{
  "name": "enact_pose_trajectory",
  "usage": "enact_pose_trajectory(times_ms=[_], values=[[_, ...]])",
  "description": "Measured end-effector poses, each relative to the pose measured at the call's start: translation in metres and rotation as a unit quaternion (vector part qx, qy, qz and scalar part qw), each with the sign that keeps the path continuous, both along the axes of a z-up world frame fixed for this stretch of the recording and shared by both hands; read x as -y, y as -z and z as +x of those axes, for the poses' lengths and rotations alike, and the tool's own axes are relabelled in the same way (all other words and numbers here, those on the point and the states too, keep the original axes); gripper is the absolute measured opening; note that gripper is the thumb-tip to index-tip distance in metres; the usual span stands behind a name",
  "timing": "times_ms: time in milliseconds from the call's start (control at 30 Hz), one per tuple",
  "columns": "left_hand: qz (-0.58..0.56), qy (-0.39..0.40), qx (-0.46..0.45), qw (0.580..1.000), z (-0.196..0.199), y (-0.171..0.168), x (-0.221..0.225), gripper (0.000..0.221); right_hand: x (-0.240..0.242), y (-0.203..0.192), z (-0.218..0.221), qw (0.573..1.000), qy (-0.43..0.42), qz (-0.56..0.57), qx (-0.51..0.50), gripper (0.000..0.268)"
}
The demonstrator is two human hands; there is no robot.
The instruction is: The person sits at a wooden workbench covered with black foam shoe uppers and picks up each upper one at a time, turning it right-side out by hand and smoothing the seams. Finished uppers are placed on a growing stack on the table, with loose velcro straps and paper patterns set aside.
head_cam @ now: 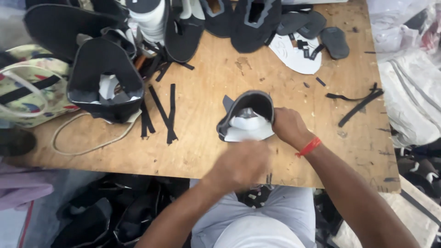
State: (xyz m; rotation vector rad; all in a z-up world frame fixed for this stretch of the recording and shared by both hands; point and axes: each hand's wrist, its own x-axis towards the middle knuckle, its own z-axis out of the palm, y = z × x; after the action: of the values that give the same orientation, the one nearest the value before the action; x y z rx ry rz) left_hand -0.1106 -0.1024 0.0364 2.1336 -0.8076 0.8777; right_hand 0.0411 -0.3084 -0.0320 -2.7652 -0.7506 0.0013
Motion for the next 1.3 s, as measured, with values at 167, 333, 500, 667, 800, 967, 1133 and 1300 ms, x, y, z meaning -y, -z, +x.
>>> enact_pose_trajectory(times_ms=[167,333,500,667,800,967,1133,1300], values=[[0.163,0.076,-0.225,0.958,0.026,0.092,0.021,0.014,0.004,0.003,0.009,0.999,0.03,-0.034,-0.023,0.017],[0.136,-0.165,-0.171,0.962,0.07,0.161,0.008,0.055,-0.023,-0.053,-0.028,0.995,0.037,-0.079,-0.053,0.029],[0.135,-0.199,-0.179,0.954,0.08,0.221,0.025,0.043,-0.059,-0.027,-0.073,0.952,-0.138,0.04,-0.27,0.041],[-0.011,-0.2,-0.155,0.967,0.077,0.2,0.015,0.055,-0.073,0.01,-0.028,0.978,-0.185,-0.091,-0.039,0.023],[0.24,-0.249,-0.117,0.931,0.071,0.118,0.003,0.062,-0.005,0.112,0.028,0.994,-0.11,-0.007,0.001,0.024],[0.203,-0.163,-0.234,0.937,0.081,0.096,0.003,0.066,-0.013,0.118,0.02,0.939,-0.191,0.122,0.26,0.047],[0.12,-0.214,-0.204,0.947,0.108,0.146,0.012,0.028,-0.03,0.084,0.011,0.995,0.008,0.048,-0.088,0.031],[0.163,-0.195,-0.19,0.948,0.099,0.127,0.011,0.039,-0.006,0.161,0.025,0.995,-0.077,0.048,0.034,0.033]])
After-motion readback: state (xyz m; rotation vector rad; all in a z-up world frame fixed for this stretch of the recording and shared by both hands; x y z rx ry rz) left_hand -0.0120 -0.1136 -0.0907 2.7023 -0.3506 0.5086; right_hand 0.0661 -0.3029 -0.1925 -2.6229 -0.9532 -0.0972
